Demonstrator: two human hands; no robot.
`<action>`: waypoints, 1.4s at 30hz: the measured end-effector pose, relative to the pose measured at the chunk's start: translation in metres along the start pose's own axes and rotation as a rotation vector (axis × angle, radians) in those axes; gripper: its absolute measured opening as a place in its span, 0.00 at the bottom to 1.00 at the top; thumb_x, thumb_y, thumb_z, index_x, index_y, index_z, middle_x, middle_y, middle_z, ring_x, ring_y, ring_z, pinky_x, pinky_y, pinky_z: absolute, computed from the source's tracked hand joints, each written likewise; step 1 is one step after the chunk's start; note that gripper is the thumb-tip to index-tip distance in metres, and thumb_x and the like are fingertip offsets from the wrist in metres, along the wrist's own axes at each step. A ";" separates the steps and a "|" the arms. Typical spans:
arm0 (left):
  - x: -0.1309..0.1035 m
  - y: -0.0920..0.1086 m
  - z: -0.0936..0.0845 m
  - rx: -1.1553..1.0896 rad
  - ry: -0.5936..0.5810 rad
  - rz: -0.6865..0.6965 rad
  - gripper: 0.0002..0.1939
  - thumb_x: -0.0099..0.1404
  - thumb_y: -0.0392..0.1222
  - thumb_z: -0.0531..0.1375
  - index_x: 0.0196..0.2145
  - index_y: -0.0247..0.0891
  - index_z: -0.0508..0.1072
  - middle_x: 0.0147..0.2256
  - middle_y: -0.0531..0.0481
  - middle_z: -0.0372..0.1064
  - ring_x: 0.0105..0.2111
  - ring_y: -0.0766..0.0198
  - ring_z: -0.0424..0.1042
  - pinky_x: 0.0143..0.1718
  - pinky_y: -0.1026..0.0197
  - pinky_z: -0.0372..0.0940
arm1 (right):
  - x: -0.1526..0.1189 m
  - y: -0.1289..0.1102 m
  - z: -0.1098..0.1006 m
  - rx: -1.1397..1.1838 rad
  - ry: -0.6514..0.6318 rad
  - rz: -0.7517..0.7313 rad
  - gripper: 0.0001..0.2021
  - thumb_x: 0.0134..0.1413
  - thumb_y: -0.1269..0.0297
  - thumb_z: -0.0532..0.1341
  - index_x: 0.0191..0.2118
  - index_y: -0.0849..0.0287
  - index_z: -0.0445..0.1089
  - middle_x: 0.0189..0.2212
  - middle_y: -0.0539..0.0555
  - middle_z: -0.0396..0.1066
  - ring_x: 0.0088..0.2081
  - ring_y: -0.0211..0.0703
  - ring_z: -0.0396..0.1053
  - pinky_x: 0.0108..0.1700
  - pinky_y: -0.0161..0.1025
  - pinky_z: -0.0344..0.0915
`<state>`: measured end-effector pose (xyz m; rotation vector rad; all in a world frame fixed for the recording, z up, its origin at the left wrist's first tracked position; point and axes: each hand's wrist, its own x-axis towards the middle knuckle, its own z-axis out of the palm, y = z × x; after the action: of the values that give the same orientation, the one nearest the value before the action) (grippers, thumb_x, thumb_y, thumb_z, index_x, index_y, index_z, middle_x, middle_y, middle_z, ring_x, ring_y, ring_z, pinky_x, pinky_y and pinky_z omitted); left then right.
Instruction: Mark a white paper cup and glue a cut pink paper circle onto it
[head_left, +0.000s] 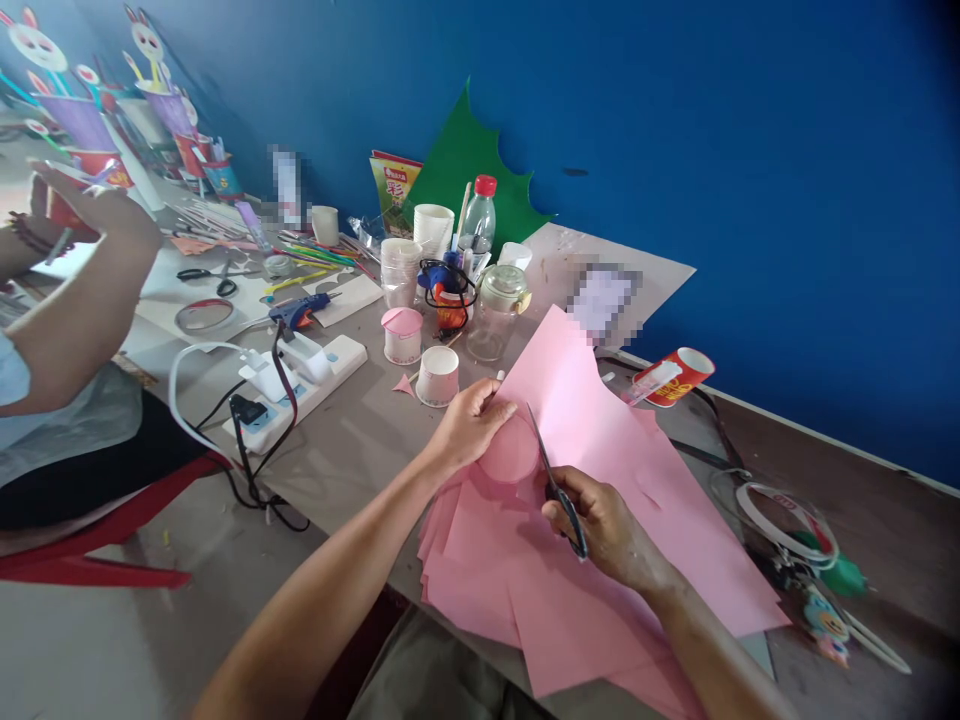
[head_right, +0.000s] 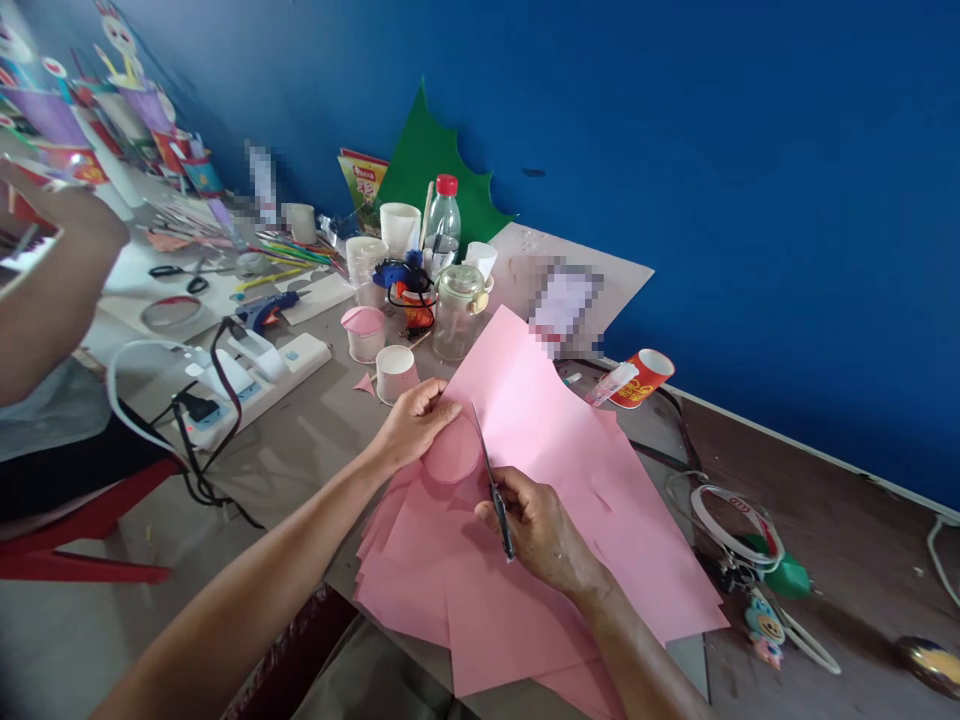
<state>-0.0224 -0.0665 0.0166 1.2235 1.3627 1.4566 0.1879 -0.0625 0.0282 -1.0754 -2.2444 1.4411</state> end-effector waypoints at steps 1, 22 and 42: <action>-0.001 0.001 0.000 0.011 0.001 0.011 0.12 0.60 0.44 0.60 0.25 0.38 0.60 0.23 0.57 0.51 0.24 0.70 0.50 0.26 0.65 0.46 | 0.000 0.001 0.000 -0.002 -0.004 0.003 0.20 0.55 0.42 0.58 0.33 0.57 0.63 0.20 0.45 0.58 0.22 0.35 0.53 0.22 0.32 0.53; -0.004 0.004 0.002 0.211 0.028 0.112 0.09 0.63 0.41 0.54 0.27 0.37 0.61 0.24 0.57 0.52 0.24 0.70 0.52 0.27 0.65 0.48 | 0.001 0.004 0.003 -0.010 -0.009 -0.001 0.20 0.55 0.43 0.59 0.30 0.56 0.60 0.21 0.45 0.58 0.22 0.35 0.53 0.24 0.33 0.52; -0.003 0.000 0.003 0.238 0.038 0.138 0.09 0.66 0.38 0.53 0.27 0.38 0.60 0.23 0.58 0.50 0.24 0.70 0.51 0.26 0.66 0.49 | 0.000 0.004 0.005 -0.027 0.003 -0.009 0.19 0.55 0.44 0.59 0.30 0.56 0.59 0.19 0.44 0.57 0.21 0.35 0.51 0.23 0.33 0.51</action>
<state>-0.0187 -0.0683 0.0164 1.4721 1.5370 1.4476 0.1864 -0.0648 0.0218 -1.0739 -2.2704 1.4088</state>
